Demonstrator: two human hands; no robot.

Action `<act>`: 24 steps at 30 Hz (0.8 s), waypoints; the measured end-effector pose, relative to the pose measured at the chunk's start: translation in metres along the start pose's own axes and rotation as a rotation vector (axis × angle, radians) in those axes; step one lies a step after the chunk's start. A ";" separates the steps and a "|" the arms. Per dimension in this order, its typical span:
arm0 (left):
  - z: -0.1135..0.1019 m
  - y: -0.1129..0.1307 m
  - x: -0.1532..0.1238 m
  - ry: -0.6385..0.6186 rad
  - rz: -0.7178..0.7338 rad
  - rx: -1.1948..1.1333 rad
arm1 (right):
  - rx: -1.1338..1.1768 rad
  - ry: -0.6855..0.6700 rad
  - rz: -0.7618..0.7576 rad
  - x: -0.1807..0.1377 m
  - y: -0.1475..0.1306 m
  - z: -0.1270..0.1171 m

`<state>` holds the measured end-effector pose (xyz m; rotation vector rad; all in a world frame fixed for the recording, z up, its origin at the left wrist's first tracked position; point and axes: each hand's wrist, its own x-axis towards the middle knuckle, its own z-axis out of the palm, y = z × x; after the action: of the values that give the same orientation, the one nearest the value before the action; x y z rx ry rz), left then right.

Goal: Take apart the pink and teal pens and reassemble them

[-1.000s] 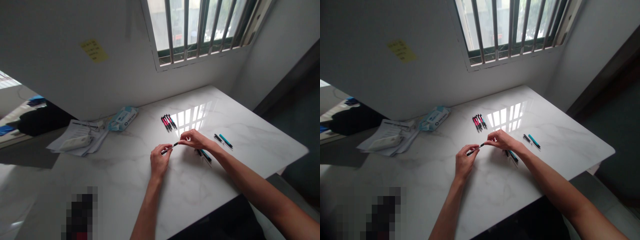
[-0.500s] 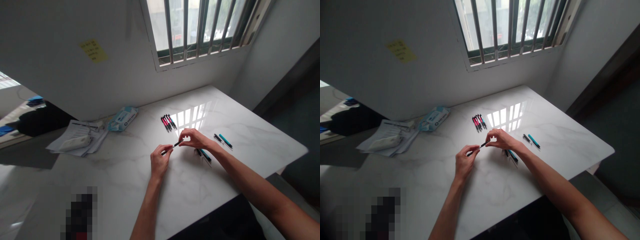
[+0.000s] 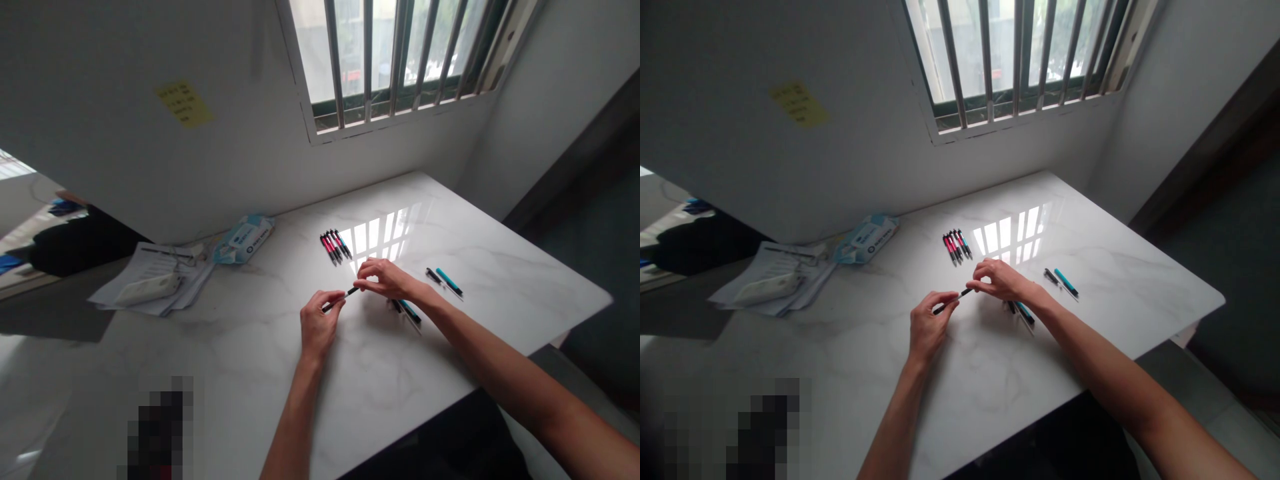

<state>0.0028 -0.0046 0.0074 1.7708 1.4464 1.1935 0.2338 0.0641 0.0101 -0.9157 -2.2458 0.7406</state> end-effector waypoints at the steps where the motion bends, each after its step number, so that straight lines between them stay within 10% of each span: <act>1: 0.000 0.000 0.000 0.004 0.000 0.005 | 0.012 0.005 -0.008 0.000 0.000 0.000; 24: -0.006 -0.011 0.005 0.002 0.078 -0.004 | 0.050 -0.036 0.007 -0.001 -0.006 0.009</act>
<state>-0.0072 0.0021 0.0022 1.8394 1.3865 1.2367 0.2260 0.0574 0.0081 -0.8932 -2.2463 0.8188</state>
